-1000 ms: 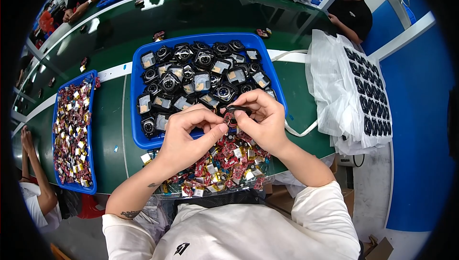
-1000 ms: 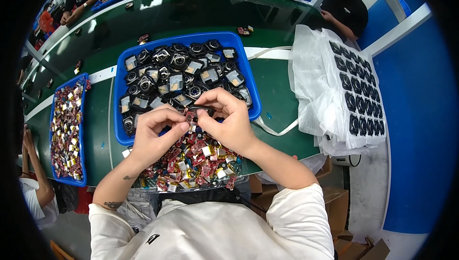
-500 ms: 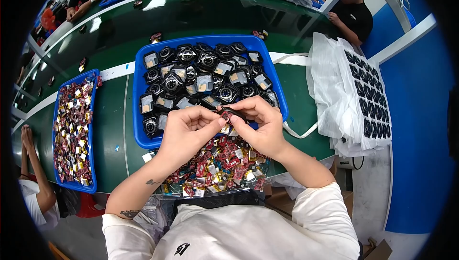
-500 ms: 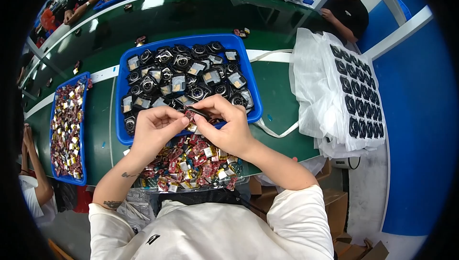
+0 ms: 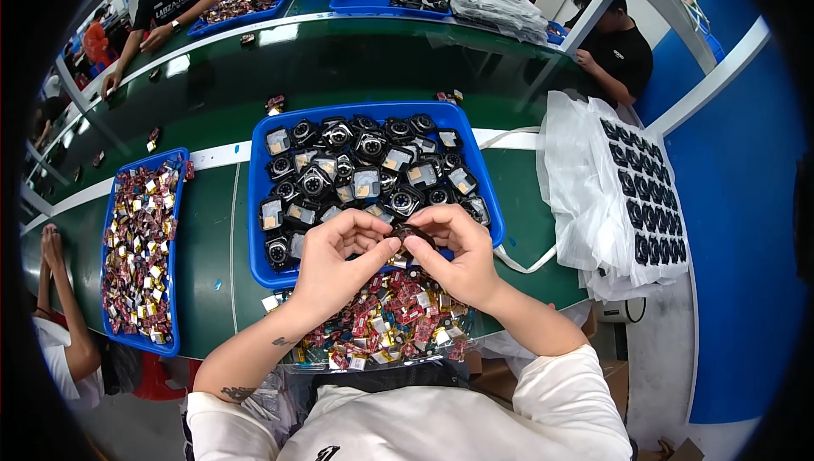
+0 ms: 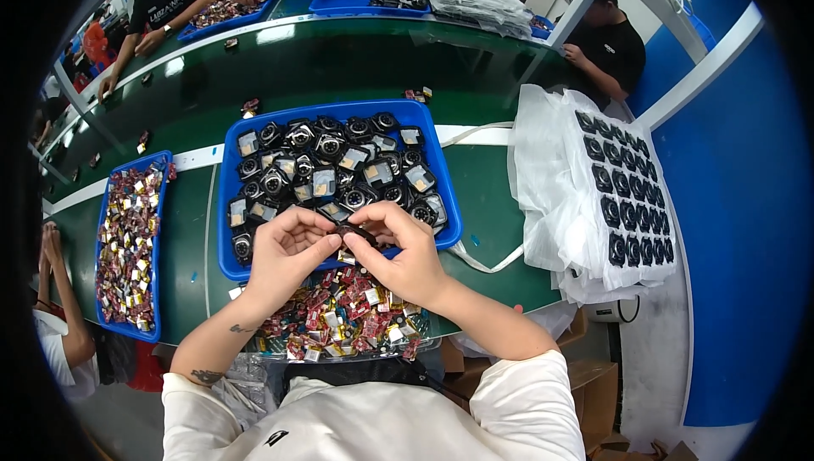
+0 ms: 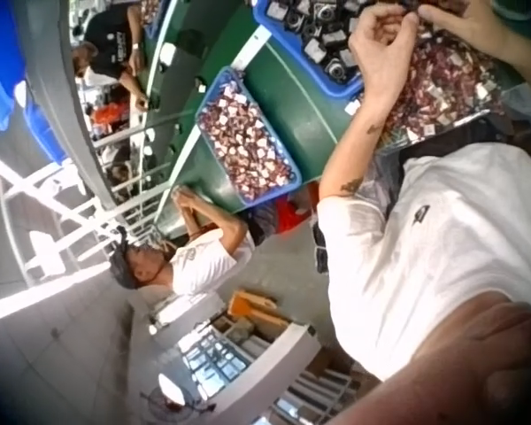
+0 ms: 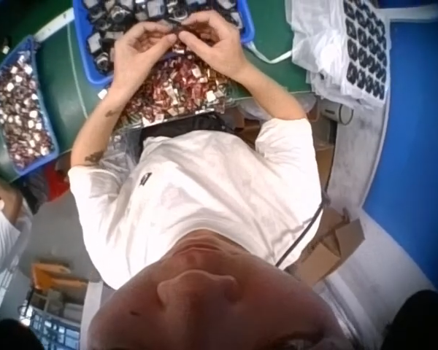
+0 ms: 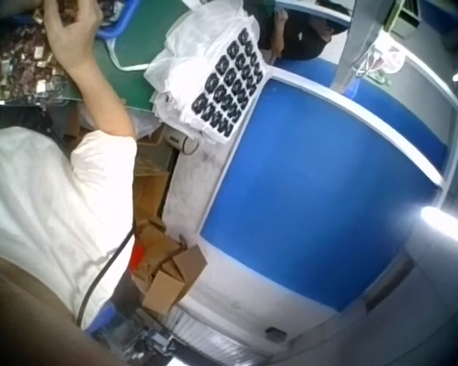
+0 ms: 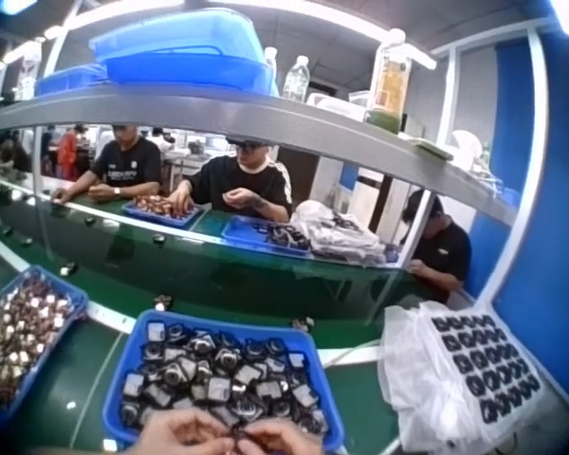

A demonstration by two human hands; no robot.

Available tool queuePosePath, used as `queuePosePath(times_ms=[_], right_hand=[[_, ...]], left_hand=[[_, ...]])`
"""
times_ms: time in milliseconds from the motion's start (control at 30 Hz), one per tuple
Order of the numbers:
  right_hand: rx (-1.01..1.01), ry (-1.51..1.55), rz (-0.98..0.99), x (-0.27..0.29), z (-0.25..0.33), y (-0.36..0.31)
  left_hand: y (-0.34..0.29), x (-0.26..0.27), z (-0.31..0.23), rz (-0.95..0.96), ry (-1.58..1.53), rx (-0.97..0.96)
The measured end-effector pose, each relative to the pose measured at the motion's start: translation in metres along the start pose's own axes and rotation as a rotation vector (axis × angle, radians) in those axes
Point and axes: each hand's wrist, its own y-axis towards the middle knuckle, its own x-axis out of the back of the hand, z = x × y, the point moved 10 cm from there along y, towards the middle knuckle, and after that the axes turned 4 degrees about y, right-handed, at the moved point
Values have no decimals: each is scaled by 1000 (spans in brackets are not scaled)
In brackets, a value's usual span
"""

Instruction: Assembling small electronic components by attaching a backing to a main unit on a factory assembly line.

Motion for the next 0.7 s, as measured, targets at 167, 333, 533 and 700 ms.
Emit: queuePosePath(times_ms=[167, 333, 533, 700], right_hand=[[267, -148, 280, -10, 32, 5], [203, -73, 294, -4, 31, 15], [-3, -67, -170, 62, 7, 41], [-3, -214, -563, 164, -42, 84]], left_hand=[[5, 0, -2, 29, -114, 20], [8, -1, 0, 54, -151, 52], [8, 14, 0, -99, -204, 22], [7, 7, 2, -61, -162, 2]])
